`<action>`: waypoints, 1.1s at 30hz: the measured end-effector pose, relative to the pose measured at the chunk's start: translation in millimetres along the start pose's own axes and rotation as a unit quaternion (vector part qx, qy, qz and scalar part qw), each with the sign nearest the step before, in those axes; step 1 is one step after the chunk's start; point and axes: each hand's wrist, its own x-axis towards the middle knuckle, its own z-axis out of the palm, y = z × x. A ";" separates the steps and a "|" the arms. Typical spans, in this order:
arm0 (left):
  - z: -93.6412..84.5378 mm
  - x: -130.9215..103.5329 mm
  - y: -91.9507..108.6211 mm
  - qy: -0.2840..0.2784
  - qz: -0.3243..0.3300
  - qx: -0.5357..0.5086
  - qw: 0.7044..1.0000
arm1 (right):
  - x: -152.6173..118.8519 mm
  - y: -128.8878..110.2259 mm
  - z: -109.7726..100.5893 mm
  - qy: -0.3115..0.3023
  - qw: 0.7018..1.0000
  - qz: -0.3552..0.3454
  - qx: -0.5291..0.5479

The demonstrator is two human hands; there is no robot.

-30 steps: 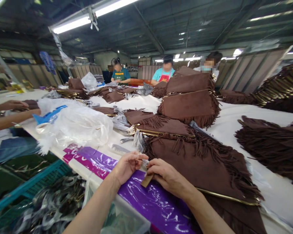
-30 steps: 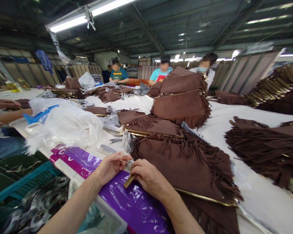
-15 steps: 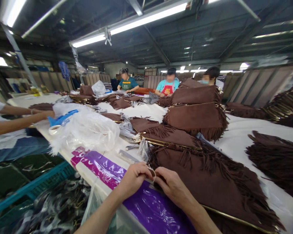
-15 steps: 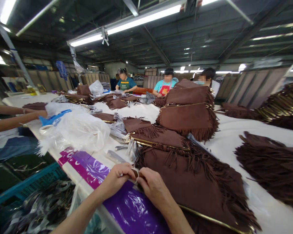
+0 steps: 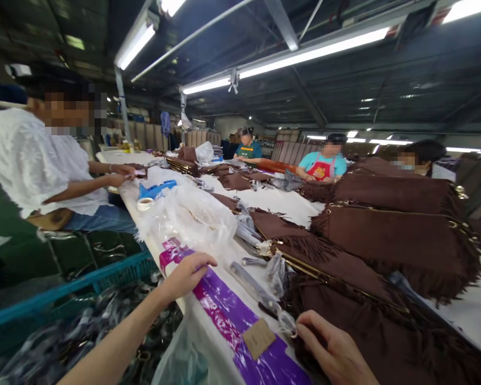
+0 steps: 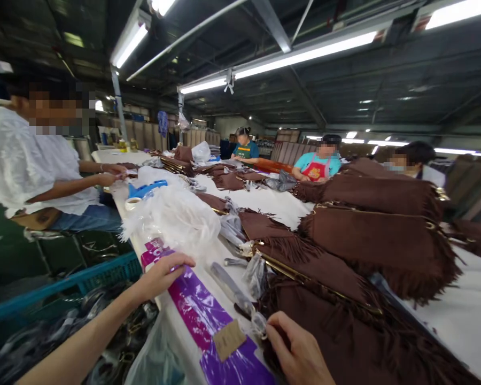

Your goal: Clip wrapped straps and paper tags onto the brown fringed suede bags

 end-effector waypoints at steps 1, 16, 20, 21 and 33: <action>-1.5 9.7 -6.4 -0.005 0.025 0.042 0.999 | 8.8 -7.6 0.7 0.003 1.000 -0.014 -0.007; 12.1 54.3 -86.6 0.049 -0.014 0.046 0.998 | 205.0 -37.4 96.3 -0.006 0.976 -0.020 -0.219; 15.3 56.0 -85.5 0.042 -0.010 0.072 0.996 | 227.9 -38.9 111.7 -0.026 0.971 0.017 -0.238; 16.2 56.5 -84.6 0.041 -0.008 0.084 0.996 | 231.0 -39.6 113.1 -0.035 0.972 0.017 -0.233; 21.7 60.9 -74.2 -0.006 -0.019 0.208 0.978 | 204.9 -29.9 42.3 -0.082 0.989 0.013 0.125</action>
